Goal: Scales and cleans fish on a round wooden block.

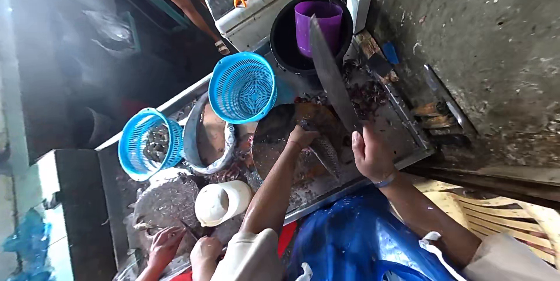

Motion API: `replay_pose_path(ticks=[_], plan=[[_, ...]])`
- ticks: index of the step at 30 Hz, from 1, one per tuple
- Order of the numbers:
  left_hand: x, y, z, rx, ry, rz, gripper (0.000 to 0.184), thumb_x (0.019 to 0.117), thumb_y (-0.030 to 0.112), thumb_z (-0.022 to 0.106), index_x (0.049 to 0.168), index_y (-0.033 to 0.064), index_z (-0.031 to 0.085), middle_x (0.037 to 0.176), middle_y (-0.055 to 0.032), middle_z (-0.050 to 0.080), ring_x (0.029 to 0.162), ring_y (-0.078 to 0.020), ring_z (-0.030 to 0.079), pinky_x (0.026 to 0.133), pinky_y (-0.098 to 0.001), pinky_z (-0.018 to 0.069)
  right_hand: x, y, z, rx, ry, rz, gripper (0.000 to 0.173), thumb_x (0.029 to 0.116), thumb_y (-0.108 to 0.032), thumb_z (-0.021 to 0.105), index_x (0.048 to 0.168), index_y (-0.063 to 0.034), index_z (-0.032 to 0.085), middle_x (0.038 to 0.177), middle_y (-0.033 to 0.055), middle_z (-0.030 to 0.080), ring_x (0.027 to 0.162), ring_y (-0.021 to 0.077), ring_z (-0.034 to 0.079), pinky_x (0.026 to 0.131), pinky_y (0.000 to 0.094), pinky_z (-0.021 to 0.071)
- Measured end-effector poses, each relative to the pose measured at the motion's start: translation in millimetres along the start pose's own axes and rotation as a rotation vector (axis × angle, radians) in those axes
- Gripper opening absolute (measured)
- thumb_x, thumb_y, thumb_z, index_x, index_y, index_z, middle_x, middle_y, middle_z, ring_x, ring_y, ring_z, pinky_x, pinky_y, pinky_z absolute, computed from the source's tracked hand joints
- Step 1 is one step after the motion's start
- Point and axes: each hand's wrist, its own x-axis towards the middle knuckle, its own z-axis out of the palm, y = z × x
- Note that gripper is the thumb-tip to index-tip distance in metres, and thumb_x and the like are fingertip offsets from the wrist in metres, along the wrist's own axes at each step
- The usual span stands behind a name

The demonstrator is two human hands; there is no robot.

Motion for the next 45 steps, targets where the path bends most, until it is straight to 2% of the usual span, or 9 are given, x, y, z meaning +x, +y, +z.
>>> replay_pose_path(ticks=[6,11,16,18,21,25,31,40,45], plan=[[2.7,-23.4,7.3,-0.165,0.038,0.085,0.065,0.0819,0.046,0.082,0.129,0.0056,0.062,0.112,-0.0191,0.072,0.105,-0.0354,0.07,0.093,-0.0614,0.0542,-47.2,65.2,58.2,-0.048,-0.682,0.479,0.052,0.1103,-0.031,0.038,0.156,-0.0075,0.042,0.125,0.0229,0.069,0.117,0.0383,0.068,0.103,0.057,0.0516],[-5.4,-66.5,-11.6,-0.406,-0.002,0.221,0.057,0.082,0.024,0.084,0.13,0.0031,0.06,0.109,-0.0167,0.072,0.098,-0.028,0.071,0.089,-0.0516,0.0586,-111.1,97.7,6.5,-0.248,-0.501,0.214,0.049,0.1102,-0.041,0.036,0.159,-0.0371,0.041,0.128,0.0139,0.07,0.1,0.0336,0.073,0.084,0.0571,0.0602],[-57.2,-27.6,-87.6,0.391,0.121,-0.018,0.076,0.0995,0.057,0.055,0.141,-0.0054,0.045,0.117,-0.0311,0.066,0.105,-0.0465,0.069,0.09,-0.0673,0.0531,-112.0,122.2,1.6,-0.516,-0.683,-0.078,0.063,0.1036,-0.016,0.048,0.159,-0.0438,0.036,0.133,0.0273,0.063,0.113,0.0496,0.065,0.088,0.0661,0.0536],[-45.1,-24.2,-83.4,0.463,0.141,-0.047,0.079,0.1009,0.06,0.049,0.15,-0.0021,0.042,0.133,-0.0325,0.06,0.121,-0.05,0.061,0.096,-0.0708,0.0478,-49.8,109.1,13.8,-0.487,-0.678,0.104,0.056,0.1085,-0.022,0.041,0.161,-0.0414,0.034,0.137,0.0273,0.06,0.112,0.0499,0.065,0.09,0.0673,0.0523],[-6.5,-68.9,-45.5,0.385,0.163,0.139,0.087,0.0776,0.046,0.086,0.147,0.006,0.051,0.138,-0.0271,0.059,0.127,-0.0494,0.057,0.099,-0.0754,0.0457,12.1,104.5,24.1,-0.133,-0.497,0.332,0.05,0.1098,-0.041,0.045,0.157,-0.024,0.045,0.126,0.0221,0.069,0.107,0.0429,0.07,0.092,0.0662,0.0539],[-37.6,-77.8,2.2,0.47,0.355,0.274,0.073,0.0851,0.037,0.083,0.143,0.0057,0.051,0.137,-0.0219,0.059,0.125,-0.0434,0.059,0.098,-0.0616,0.0519,20.7,80.9,9.1,0.224,-0.564,0.552,0.048,0.1078,-0.047,0.05,0.131,-0.0045,0.056,0.074,0.0121,0.063,0.055,0.0222,0.065,0.056,0.0412,0.0611],[-91.9,-112.6,52.5,0.422,0.446,0.333,0.044,0.1048,0.031,0.059,0.139,0.0041,0.054,0.13,-0.0202,0.065,0.119,-0.0427,0.063,0.094,-0.057,0.0552,26.2,41.0,32.5,-0.106,-0.793,0.187,0.039,0.1079,-0.038,0.053,0.104,-0.0008,0.064,0.087,0.0219,0.066,0.082,0.0385,0.068,0.076,0.061,0.0544],[-94.1,-109.0,62.7,0.486,0.359,0.31,0.038,0.1043,0.017,0.054,0.14,0.005,0.05,0.129,-0.0205,0.063,0.116,-0.0448,0.062,0.085,-0.0543,0.0578,55.7,-45.2,-8.5,-0.842,-1.101,-0.065,0.032,0.1092,-0.034,0.048,0.119,-0.0088,0.064,0.103,0.0219,0.071,0.1,0.0452,0.07,0.08,0.0651,0.0558],[-93.8,-112.1,59.3,0.451,0.341,0.382,0.035,0.1033,0.009,0.049,0.138,0.0028,0.052,0.124,-0.0228,0.063,0.117,-0.0467,0.061,0.084,-0.0543,0.0578,71.3,-37.2,-0.4,-0.684,-1.253,0.229,0.038,0.1101,-0.037,0.048,0.106,-0.0021,0.061,0.077,0.0165,0.061,0.06,0.0286,0.06,0.055,0.0464,0.0525]])
